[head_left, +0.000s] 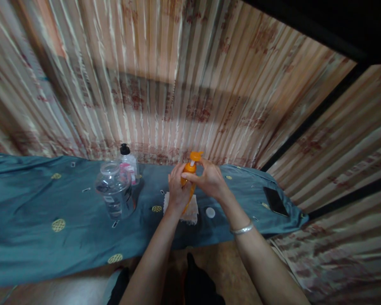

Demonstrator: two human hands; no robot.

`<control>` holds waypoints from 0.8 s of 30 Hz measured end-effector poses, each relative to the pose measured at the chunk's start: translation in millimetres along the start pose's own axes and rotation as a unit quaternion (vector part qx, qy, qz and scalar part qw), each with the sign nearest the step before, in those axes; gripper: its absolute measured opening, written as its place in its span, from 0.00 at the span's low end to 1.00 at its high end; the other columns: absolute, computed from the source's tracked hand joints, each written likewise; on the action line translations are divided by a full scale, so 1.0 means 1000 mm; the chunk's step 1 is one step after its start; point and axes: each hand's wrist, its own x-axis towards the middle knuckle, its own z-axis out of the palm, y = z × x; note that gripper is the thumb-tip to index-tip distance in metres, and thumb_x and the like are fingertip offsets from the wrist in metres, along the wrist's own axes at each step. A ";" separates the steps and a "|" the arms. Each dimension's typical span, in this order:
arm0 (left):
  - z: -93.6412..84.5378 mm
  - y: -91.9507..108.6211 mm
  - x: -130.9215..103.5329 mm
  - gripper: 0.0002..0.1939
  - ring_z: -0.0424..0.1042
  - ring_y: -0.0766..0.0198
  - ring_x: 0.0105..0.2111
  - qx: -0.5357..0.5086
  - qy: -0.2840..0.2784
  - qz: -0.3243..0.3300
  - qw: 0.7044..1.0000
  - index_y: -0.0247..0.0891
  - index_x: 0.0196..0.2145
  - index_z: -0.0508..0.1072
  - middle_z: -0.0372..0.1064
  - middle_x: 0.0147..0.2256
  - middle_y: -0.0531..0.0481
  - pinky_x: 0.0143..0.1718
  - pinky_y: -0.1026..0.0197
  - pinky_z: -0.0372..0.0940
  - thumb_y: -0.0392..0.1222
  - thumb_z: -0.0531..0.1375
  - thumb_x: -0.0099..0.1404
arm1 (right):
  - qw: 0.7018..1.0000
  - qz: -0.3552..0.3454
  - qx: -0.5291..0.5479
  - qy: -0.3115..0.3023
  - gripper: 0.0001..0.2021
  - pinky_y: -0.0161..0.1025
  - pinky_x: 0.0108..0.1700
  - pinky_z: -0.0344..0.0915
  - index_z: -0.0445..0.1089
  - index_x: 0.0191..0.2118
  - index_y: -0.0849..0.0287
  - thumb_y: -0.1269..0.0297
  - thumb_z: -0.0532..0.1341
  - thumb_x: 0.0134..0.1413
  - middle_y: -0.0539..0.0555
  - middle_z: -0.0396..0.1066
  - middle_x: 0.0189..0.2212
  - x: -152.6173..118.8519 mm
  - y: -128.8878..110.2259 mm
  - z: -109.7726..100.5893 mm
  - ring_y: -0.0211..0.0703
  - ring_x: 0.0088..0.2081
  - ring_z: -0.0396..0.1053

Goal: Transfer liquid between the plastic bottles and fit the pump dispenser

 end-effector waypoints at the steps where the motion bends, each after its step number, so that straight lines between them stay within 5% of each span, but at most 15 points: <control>1: 0.000 0.001 0.000 0.36 0.67 0.44 0.62 0.002 -0.002 -0.002 1.000 0.41 0.56 0.72 0.72 0.58 0.37 0.65 0.37 0.58 0.71 0.48 0.67 | 0.999 -0.016 0.022 -0.024 0.15 0.43 0.49 0.69 0.74 0.45 0.58 0.58 0.70 0.54 0.56 0.79 0.44 0.000 0.002 -0.003 0.51 0.46 0.76; 6: 0.000 0.006 0.001 0.32 0.66 0.44 0.63 0.009 -0.008 -0.012 1.000 0.41 0.56 0.73 0.73 0.57 0.38 0.65 0.36 0.56 0.67 0.52 0.68 | 0.992 -0.045 0.082 -0.079 0.12 0.40 0.47 0.68 0.77 0.47 0.59 0.61 0.64 0.60 0.53 0.81 0.43 0.002 0.009 -0.009 0.48 0.45 0.77; 24: 0.002 0.000 -0.001 0.30 0.67 0.46 0.63 0.019 0.014 0.001 1.000 0.40 0.54 0.72 0.73 0.56 0.36 0.65 0.36 0.56 0.66 0.51 0.69 | 0.998 0.029 -0.041 0.041 0.11 0.49 0.55 0.69 0.76 0.34 0.56 0.58 0.73 0.49 0.60 0.81 0.43 0.002 -0.006 0.008 0.57 0.53 0.75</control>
